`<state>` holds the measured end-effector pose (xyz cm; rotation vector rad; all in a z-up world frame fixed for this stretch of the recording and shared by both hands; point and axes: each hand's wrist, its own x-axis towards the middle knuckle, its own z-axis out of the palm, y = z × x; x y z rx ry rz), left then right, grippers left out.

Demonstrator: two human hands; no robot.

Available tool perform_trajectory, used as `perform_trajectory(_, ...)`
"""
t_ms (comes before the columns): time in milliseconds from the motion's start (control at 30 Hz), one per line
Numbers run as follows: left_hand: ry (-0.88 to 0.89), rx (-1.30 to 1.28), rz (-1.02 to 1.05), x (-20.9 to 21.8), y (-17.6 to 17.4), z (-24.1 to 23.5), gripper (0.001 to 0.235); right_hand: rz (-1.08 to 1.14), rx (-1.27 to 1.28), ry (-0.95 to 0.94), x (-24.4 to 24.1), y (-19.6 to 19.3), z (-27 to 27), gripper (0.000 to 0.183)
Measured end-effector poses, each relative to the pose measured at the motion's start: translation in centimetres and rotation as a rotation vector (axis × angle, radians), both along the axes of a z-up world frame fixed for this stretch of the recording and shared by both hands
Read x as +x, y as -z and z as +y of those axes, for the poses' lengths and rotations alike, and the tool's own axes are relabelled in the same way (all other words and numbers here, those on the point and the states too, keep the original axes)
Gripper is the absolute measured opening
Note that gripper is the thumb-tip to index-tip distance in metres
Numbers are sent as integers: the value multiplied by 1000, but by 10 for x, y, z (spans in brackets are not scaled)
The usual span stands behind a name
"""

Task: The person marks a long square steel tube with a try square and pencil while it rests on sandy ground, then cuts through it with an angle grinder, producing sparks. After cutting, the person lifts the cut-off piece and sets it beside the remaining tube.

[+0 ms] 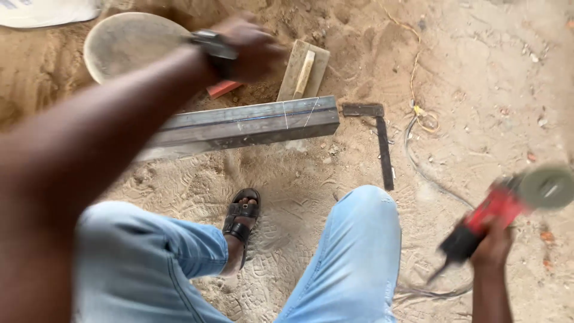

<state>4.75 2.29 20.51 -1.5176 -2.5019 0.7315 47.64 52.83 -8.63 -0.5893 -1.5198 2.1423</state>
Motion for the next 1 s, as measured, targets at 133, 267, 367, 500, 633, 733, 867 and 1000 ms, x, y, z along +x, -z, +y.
perform_trajectory(133, -172, 74, -521, 93, -42, 107, 40, 446, 251, 46, -105, -146, -33, 60)
perform_trajectory(267, 309, 568, -701, 82, 76, 203, 104, 540, 117, 51, -176, -195, -22, 60)
perform_trajectory(367, 199, 607, -923, 115, 83, 216, 123, 510, 210, -10, -219, -193, -46, 20)
perform_trajectory(500, 68, 825, -1098, 124, 123, 184, 91, 305, -37, -52, -268, -196, -144, 13)
perform_trajectory(633, -202, 1012, -1315, 95, 155, 148, 60, -108, -106, -65, -341, -140, -167, 14)
perform_trajectory(733, -340, 1027, -1463, 89, 156, 127, 44, -171, -142, -158, -364, -118, -184, 14)
perform_trajectory(867, -407, 1076, -1460, 122, 180, 95, 53, -441, -86, -22, -335, -116, -230, 11)
perform_trajectory(1000, -473, 1100, -1440, 175, 163, 65, 58, -529, -67, -12, -285, -116, -257, 15)
